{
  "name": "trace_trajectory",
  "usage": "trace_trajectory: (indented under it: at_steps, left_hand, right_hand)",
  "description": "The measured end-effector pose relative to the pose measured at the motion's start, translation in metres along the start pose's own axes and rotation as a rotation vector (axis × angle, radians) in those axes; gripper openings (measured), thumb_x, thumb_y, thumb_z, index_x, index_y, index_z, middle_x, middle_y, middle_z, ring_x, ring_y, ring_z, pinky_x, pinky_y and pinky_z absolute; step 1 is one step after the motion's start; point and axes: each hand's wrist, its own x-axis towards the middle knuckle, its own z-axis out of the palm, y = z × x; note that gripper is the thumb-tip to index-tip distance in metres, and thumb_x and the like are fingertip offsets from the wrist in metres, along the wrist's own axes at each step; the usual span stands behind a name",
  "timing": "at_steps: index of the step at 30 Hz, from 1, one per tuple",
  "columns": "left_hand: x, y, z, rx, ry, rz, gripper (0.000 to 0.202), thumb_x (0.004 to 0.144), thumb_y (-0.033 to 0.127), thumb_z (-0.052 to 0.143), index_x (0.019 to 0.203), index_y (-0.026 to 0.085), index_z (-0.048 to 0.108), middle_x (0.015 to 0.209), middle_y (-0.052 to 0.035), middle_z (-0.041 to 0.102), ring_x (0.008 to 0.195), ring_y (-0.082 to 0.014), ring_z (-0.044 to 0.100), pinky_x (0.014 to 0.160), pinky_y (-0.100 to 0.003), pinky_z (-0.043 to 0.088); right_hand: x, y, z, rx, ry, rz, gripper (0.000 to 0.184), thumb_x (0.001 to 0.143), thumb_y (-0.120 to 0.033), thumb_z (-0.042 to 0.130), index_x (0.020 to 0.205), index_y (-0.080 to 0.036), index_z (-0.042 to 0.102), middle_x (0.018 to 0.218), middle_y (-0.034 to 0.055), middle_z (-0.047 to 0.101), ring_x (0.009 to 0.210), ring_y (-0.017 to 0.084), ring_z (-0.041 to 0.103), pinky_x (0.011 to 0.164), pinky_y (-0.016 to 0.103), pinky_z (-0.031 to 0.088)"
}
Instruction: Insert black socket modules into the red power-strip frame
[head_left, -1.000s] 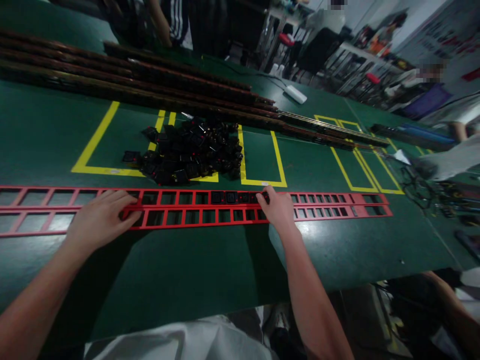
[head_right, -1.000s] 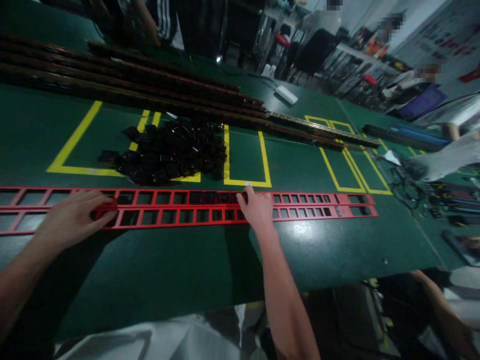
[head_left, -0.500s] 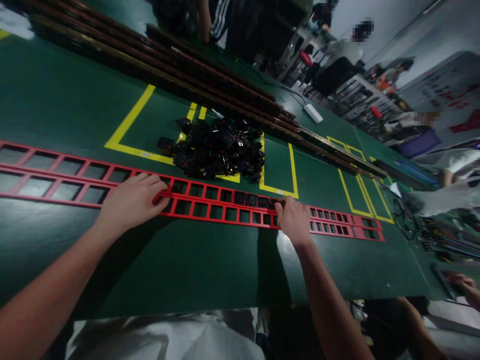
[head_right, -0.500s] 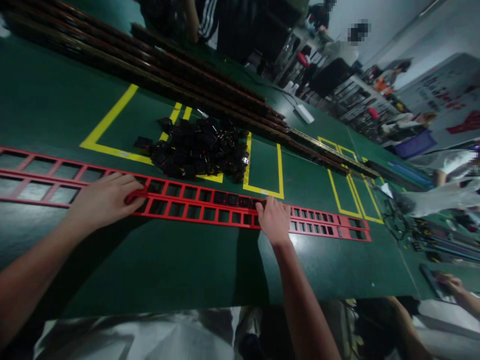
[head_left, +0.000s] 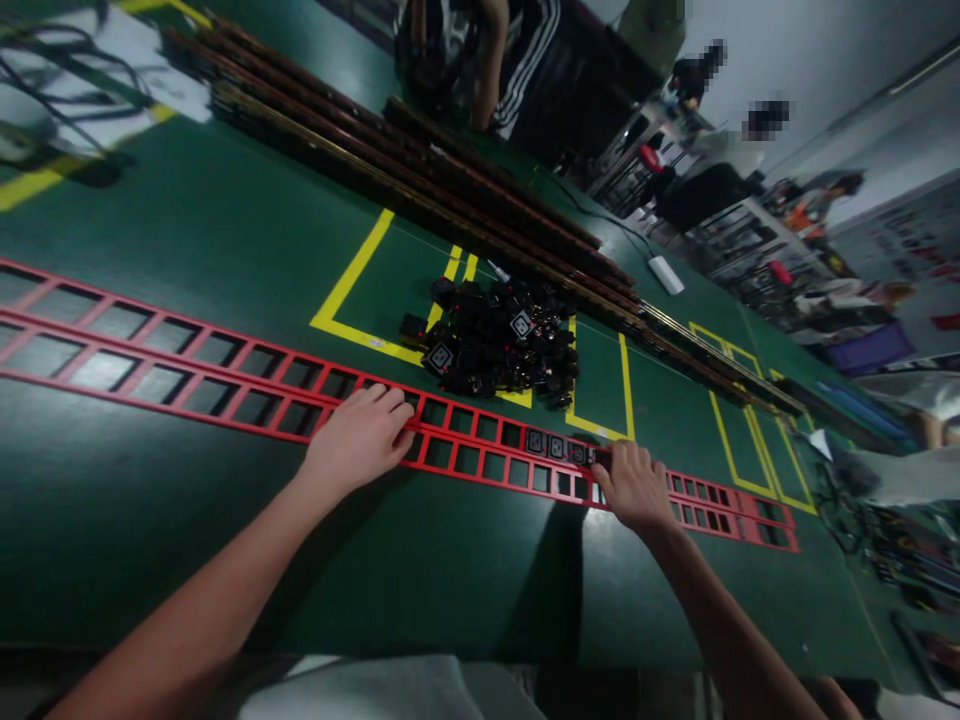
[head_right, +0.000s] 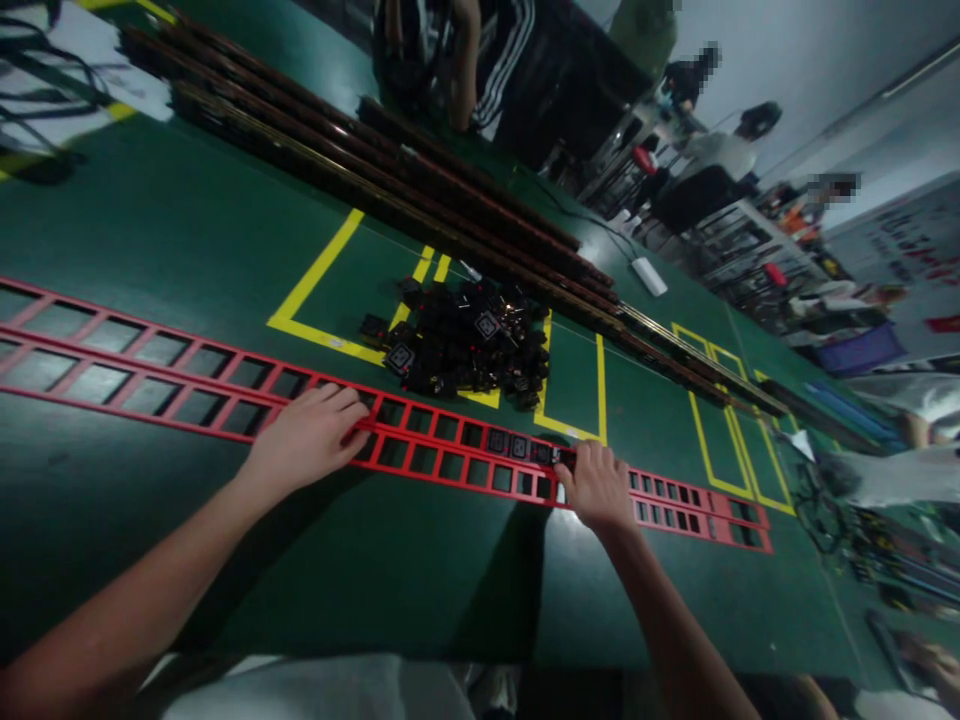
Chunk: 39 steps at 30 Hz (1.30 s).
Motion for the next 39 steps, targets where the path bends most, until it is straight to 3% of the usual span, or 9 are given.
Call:
trace_trajectory:
  at_steps: [3, 8, 10, 17, 22, 29, 33, 36, 39]
  left_hand:
    - [0.0, -0.001, 0.001, -0.005, 0.015, 0.001, 0.023, 0.097, 0.025, 0.053, 0.099, 0.016, 0.074, 0.101, -0.012, 0.069, 0.1, -0.0313, 0.062, 0.086, -0.046, 0.052]
    - [0.002, -0.003, 0.006, -0.016, 0.054, 0.024, 0.019, 0.095, 0.025, 0.056, 0.095, 0.018, 0.073, 0.099, -0.0117, 0.07, 0.1, -0.0309, 0.063, 0.084, -0.045, 0.051]
    - [0.002, -0.005, 0.008, -0.003, 0.066, 0.019, 0.019, 0.094, 0.025, 0.056, 0.093, 0.018, 0.073, 0.098, -0.0114, 0.07, 0.099, -0.0309, 0.063, 0.084, -0.045, 0.051]
    - [0.002, -0.007, 0.008, 0.06, 0.057, 0.019, 0.024, 0.095, 0.031, 0.052, 0.093, 0.019, 0.072, 0.098, -0.0113, 0.069, 0.1, -0.0319, 0.063, 0.087, -0.046, 0.051]
    - [0.004, -0.007, 0.005, 0.066, 0.016, 0.007, 0.025, 0.093, 0.031, 0.051, 0.093, 0.019, 0.072, 0.099, -0.0118, 0.07, 0.101, -0.0321, 0.064, 0.091, -0.047, 0.051]
    - [0.0, -0.002, -0.001, 0.131, 0.013, -0.016, 0.027, 0.092, 0.035, 0.051, 0.105, 0.018, 0.068, 0.113, -0.0142, 0.066, 0.101, -0.0335, 0.064, 0.092, -0.05, 0.053]
    - [0.001, 0.015, -0.017, 0.225, 0.107, -0.068, 0.026, 0.095, 0.037, 0.051, 0.107, 0.018, 0.066, 0.115, -0.0159, 0.063, 0.106, -0.0369, 0.061, 0.091, -0.054, 0.053]
    - [0.022, 0.03, -0.025, 0.191, 0.208, -0.034, 0.026, 0.097, 0.032, 0.05, 0.113, 0.019, 0.066, 0.118, -0.0154, 0.062, 0.112, -0.0353, 0.059, 0.097, -0.054, 0.052]
    - [0.056, 0.042, -0.021, 0.054, 0.183, 0.081, 0.033, 0.099, 0.032, 0.051, 0.126, 0.019, 0.064, 0.123, -0.0132, 0.062, 0.116, -0.031, 0.059, 0.104, -0.049, 0.051]
  right_hand:
    - [0.002, 0.006, 0.006, 0.142, 0.045, -0.02, 0.052, 0.106, -0.041, 0.032, 0.15, -0.017, 0.046, 0.149, 0.0196, 0.055, 0.131, 0.035, 0.054, 0.099, 0.051, 0.047]
    - [0.038, 0.035, 0.004, 0.44, 0.324, 0.209, 0.062, 0.104, -0.037, 0.014, 0.145, -0.014, 0.054, 0.137, 0.0225, 0.061, 0.127, 0.035, 0.057, 0.104, 0.057, 0.048]
    - [0.054, 0.034, -0.001, 0.463, 0.373, 0.256, 0.063, 0.104, -0.042, 0.015, 0.149, -0.017, 0.052, 0.148, 0.0225, 0.055, 0.134, 0.038, 0.052, 0.107, 0.065, 0.044]
    - [0.075, -0.03, 0.0, 0.353, 0.043, 0.226, 0.061, 0.108, -0.048, 0.021, 0.159, -0.024, 0.045, 0.17, 0.0158, 0.035, 0.155, 0.035, 0.033, 0.119, 0.064, 0.035]
    - [0.075, -0.04, 0.002, 0.373, -0.032, 0.255, 0.062, 0.109, -0.056, 0.024, 0.157, -0.024, 0.048, 0.168, 0.0166, 0.038, 0.152, 0.036, 0.039, 0.118, 0.065, 0.036]
    - [0.073, -0.04, 0.004, 0.439, 0.069, 0.234, 0.058, 0.109, -0.054, 0.029, 0.147, -0.022, 0.058, 0.158, 0.0169, 0.052, 0.14, 0.037, 0.051, 0.113, 0.06, 0.042]
    - [0.072, -0.042, 0.004, 0.507, 0.124, 0.256, 0.054, 0.107, -0.053, 0.036, 0.138, -0.019, 0.065, 0.148, 0.017, 0.06, 0.134, 0.038, 0.054, 0.109, 0.058, 0.046]
    - [0.07, -0.043, 0.0, 0.538, 0.134, 0.274, 0.05, 0.106, -0.048, 0.041, 0.134, -0.016, 0.067, 0.143, 0.0183, 0.064, 0.129, 0.037, 0.058, 0.104, 0.053, 0.05]
    - [0.067, -0.044, -0.003, 0.572, 0.175, 0.306, 0.046, 0.106, -0.042, 0.042, 0.131, -0.015, 0.069, 0.132, 0.0182, 0.07, 0.118, 0.034, 0.065, 0.098, 0.047, 0.052]
